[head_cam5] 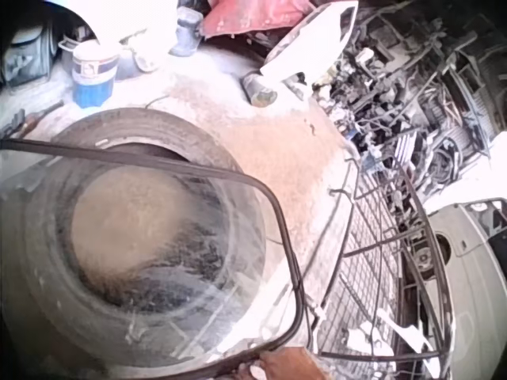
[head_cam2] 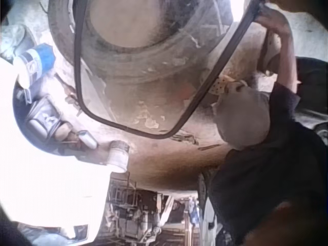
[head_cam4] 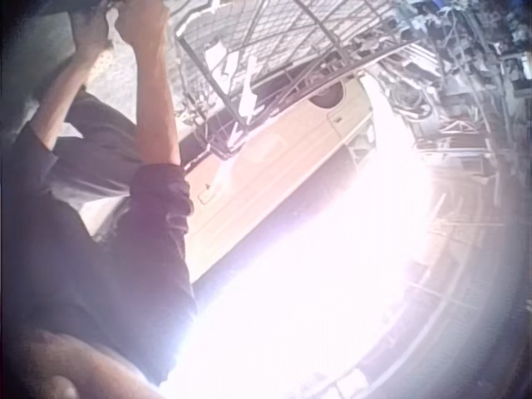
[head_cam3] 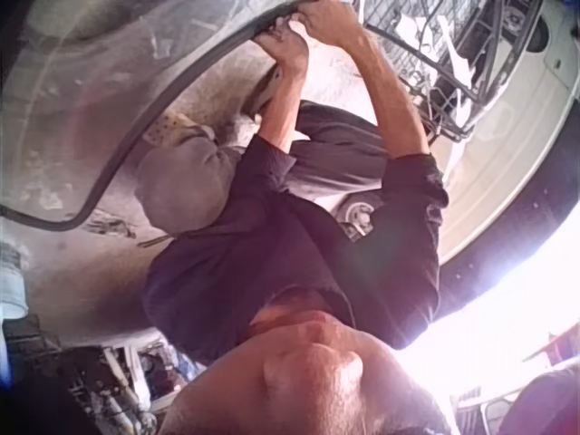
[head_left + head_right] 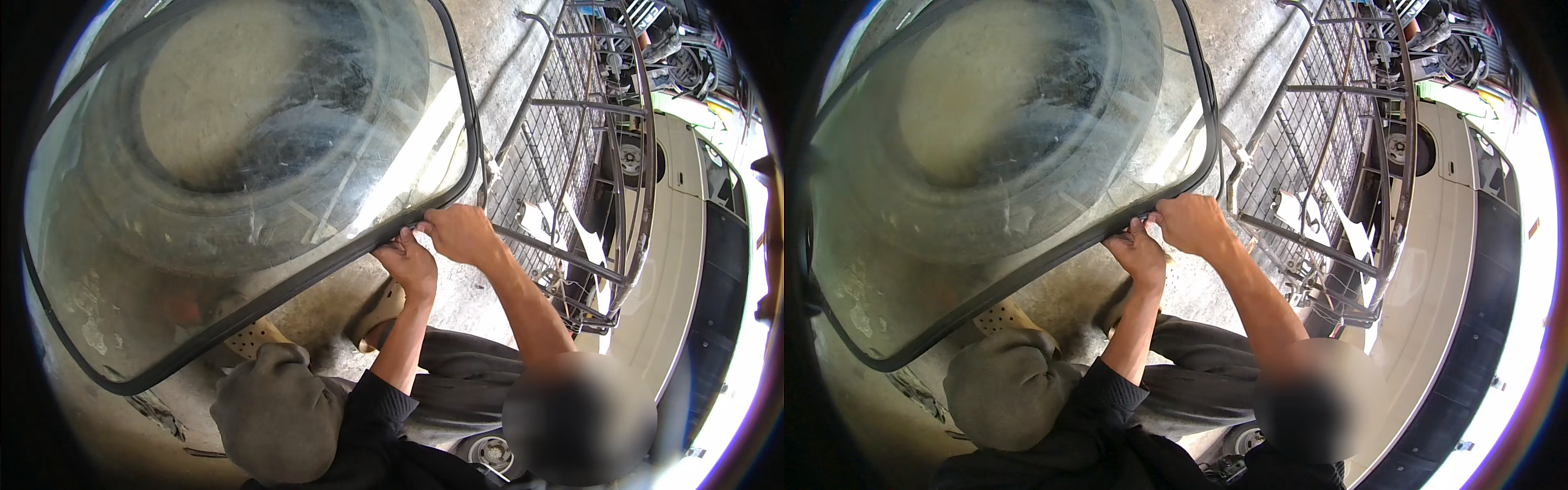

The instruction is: The person installs a rubber seal around the perimeter of a car windshield. They press the seal into the channel along each edge, adjusting and smoothing it by hand to ensure a continuous fit.

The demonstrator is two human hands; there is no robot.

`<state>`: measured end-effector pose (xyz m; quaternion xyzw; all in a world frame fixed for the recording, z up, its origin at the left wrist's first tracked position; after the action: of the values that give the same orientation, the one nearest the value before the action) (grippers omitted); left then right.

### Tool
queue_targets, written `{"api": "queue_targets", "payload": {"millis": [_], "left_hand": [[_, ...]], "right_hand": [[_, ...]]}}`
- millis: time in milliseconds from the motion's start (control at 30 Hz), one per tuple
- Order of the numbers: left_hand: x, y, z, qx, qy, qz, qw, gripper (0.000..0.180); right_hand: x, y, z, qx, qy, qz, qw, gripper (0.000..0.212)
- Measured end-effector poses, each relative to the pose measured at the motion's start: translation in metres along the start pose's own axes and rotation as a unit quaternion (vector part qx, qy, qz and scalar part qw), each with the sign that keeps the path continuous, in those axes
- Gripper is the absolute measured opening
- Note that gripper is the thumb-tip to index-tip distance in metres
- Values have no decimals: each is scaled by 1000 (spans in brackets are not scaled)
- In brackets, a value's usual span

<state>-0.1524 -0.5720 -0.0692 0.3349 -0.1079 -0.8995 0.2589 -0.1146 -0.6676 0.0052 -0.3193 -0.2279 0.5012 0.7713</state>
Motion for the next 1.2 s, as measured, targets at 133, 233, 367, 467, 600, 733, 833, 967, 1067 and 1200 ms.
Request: {"api": "queue_targets", "payload": {"millis": [133, 233, 367, 467, 600, 733, 833, 967, 1067, 1200], "left_hand": [[-2, -2, -1, 26, 51, 33, 998, 36], [-15, 1, 0, 116, 171, 34, 978, 37], [0, -10, -6, 137, 180, 12, 974, 50], [3, -12, -7, 121, 157, 20, 980, 46], [1, -9, -7, 119, 133, 44, 983, 46], [-4, -10, -5, 96, 99, -15, 990, 47], [-7, -11, -3, 64, 78, 5, 995, 47], [-11, -8, -1, 60, 85, 33, 994, 47], [-17, -2, 0, 64, 101, 29, 992, 47], [-5, -6, -5, 47, 81, 3, 996, 45]], "right_hand": [[5, -21, -6, -28, -76, -57, 995, 21], [14, -29, 4, -77, -180, -75, 978, 21], [22, -37, 23, -217, -265, -40, 939, 19], [25, -39, 33, -318, -292, -23, 902, 19], [18, -28, 35, -375, -268, -18, 887, 17], [4, -19, 32, -372, -203, -96, 901, 15], [-14, -17, 19, -311, -117, -282, 900, 16], [-29, -3, 12, -243, -17, -360, 900, 19], [-35, -2, 7, -226, -5, -342, 912, 21], [-24, -13, -1, -168, 11, -291, 942, 21]]}}
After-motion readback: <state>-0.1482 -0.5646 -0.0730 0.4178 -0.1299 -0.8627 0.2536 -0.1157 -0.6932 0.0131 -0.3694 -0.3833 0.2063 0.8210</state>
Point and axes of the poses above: each hand's wrist, its own z-axis away from the middle knuckle, its own y-axis out of the palm, x = y × z, the point moved 9 cm from there along -z, towards the middle knuckle, and after that the axes turned 6 degrees about -z, right-handed, at the moved point
